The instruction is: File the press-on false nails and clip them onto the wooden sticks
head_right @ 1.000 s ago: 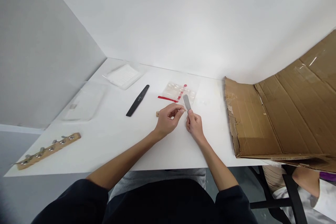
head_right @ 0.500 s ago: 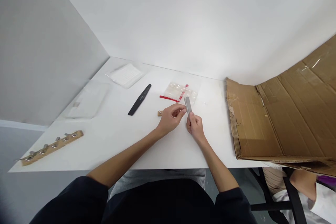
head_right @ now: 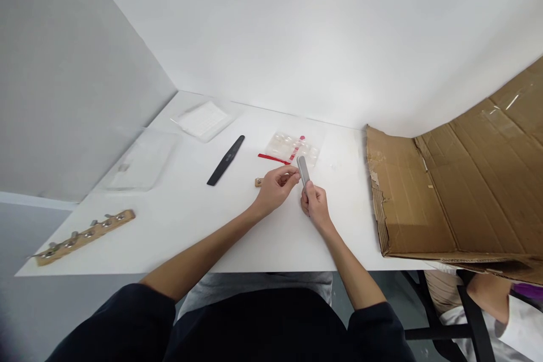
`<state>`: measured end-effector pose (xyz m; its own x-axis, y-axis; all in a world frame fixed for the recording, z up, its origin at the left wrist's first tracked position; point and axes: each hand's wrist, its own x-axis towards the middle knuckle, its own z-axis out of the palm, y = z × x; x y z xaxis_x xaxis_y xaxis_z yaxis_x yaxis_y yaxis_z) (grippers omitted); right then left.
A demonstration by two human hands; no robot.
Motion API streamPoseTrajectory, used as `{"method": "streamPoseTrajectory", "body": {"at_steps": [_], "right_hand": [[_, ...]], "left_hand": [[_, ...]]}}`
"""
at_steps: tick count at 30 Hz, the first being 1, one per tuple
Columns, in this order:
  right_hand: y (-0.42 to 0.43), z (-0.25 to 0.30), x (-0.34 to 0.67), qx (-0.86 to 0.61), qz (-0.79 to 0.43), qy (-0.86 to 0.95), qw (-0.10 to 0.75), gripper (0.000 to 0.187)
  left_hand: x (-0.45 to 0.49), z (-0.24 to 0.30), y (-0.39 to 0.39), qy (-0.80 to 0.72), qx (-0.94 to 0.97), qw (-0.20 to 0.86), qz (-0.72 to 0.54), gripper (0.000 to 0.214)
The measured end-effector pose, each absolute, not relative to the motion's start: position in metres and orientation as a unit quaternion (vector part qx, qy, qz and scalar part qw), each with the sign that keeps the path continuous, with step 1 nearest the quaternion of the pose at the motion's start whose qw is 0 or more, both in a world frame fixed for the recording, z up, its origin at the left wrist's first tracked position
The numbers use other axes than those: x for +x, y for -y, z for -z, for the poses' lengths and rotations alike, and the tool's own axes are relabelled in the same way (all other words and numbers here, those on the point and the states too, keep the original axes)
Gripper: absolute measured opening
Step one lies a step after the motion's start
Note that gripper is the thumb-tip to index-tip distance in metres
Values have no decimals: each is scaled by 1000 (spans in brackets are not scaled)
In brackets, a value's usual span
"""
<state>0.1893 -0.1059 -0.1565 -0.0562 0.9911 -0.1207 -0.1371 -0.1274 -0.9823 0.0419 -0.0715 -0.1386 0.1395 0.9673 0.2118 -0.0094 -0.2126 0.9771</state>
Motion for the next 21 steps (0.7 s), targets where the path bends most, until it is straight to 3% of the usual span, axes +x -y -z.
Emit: {"method": "streamPoseTrajectory", "body": {"at_steps": [5,16,21], "right_hand": [[104,151,187,-511,-561,441,479,72],[104,154,188,-498,-575,413,501,71],[105,152,188,-498,-570,442,481,72]], "left_hand": [[43,139,73,-422,600,445,-513,16],[39,140,61,-378,503,596,-498,32],[38,139,63,-372,550,547,-510,26]]}}
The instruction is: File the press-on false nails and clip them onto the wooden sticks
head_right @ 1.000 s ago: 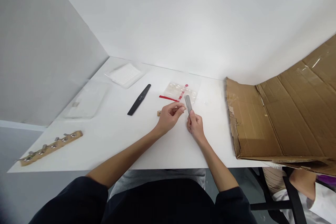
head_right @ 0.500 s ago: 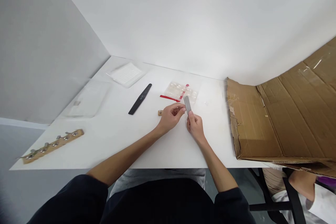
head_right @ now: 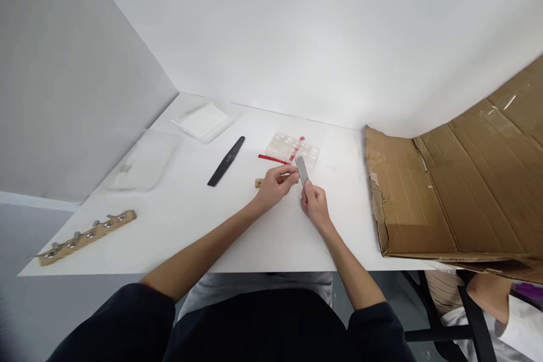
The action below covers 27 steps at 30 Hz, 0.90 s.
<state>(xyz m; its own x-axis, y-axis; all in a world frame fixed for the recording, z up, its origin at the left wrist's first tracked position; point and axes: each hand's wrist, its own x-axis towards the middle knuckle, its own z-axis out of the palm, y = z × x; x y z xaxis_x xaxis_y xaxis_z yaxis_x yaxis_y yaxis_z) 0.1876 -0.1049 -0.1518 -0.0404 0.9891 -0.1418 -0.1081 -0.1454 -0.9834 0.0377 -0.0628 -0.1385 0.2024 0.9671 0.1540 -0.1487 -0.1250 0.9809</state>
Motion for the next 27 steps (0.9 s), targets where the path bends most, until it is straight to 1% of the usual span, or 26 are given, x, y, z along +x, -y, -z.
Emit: {"method": "streamPoseTrajectory", "body": {"at_steps": [3,7,12,20,27], "right_hand": [[102,152,187,-524,-563,430,473,70],[99,157,188,-532,-558,411,486,67],[102,160,190,-504,-566,417,502,69],[104,155,190,-495,-565,458,475,70],[99,155,190,-520,-571,404,491,69]], "left_hand": [[37,136,65,-378,567,519,-516,23],[36,131,66,-375,540,528,-538,26],[34,134,61,-401,500,544,-542,30],[38,137,65,-371,559,527,-522,21],[37,135,63,-365,527,553,-532,28]]}}
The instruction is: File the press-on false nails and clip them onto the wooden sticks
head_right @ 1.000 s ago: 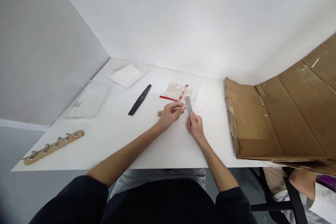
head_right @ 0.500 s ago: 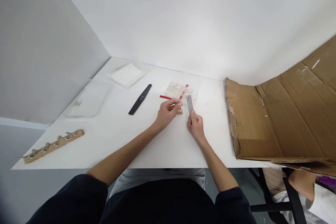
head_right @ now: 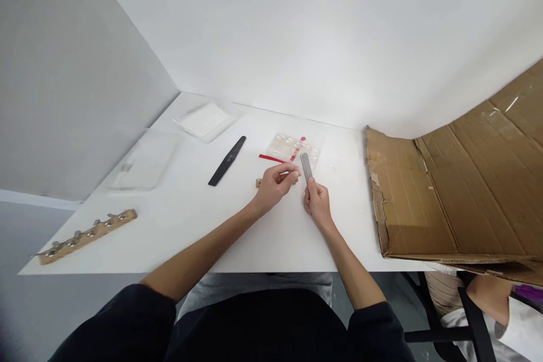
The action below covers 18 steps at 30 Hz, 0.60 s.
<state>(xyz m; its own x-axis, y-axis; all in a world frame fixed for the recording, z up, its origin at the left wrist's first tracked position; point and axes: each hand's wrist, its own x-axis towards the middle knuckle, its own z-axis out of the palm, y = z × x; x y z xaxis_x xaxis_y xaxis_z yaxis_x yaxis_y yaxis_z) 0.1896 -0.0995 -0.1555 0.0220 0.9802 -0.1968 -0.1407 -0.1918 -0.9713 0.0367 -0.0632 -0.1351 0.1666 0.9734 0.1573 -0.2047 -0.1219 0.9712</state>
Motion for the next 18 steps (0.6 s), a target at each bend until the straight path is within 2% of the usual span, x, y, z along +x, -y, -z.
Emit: {"method": "streamPoseTrajectory", "body": {"at_steps": [10,18], "right_hand": [[102,160,192,-487,-581,415,503,69],[103,158,192,-488,-580,420,498,70]], "left_hand": [[36,136,58,-328,420,681,-502,48],[36,136,58,-311,414,705,-485,44]]}}
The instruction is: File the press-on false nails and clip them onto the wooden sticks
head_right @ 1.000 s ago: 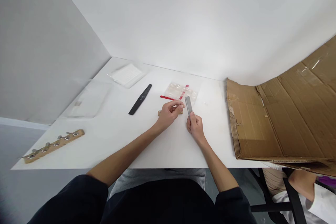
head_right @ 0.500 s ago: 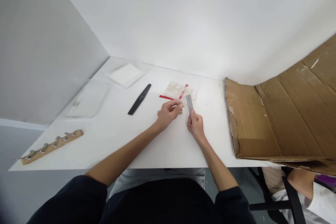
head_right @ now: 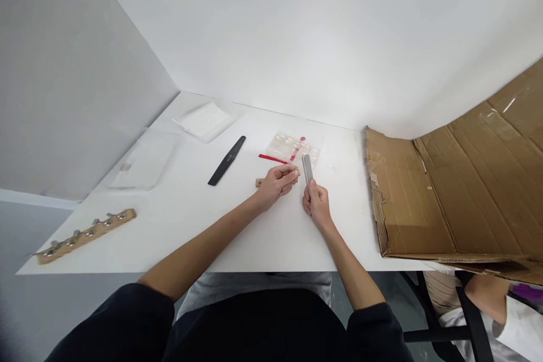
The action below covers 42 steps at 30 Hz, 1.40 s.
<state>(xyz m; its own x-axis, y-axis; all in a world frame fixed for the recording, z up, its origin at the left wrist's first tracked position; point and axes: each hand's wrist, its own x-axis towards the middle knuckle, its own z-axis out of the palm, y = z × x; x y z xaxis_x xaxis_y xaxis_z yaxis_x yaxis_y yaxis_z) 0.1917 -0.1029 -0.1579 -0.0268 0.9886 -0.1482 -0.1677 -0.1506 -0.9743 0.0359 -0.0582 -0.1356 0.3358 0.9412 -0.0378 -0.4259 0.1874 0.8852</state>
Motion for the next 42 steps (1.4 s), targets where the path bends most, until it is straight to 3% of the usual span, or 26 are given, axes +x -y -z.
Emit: {"method": "streamPoseTrajectory", "body": {"at_steps": [42], "right_hand": [[103,162,194,-491,-575,442,483,68]], "left_hand": [[36,136,59,-306,423,707,-477,42]]}}
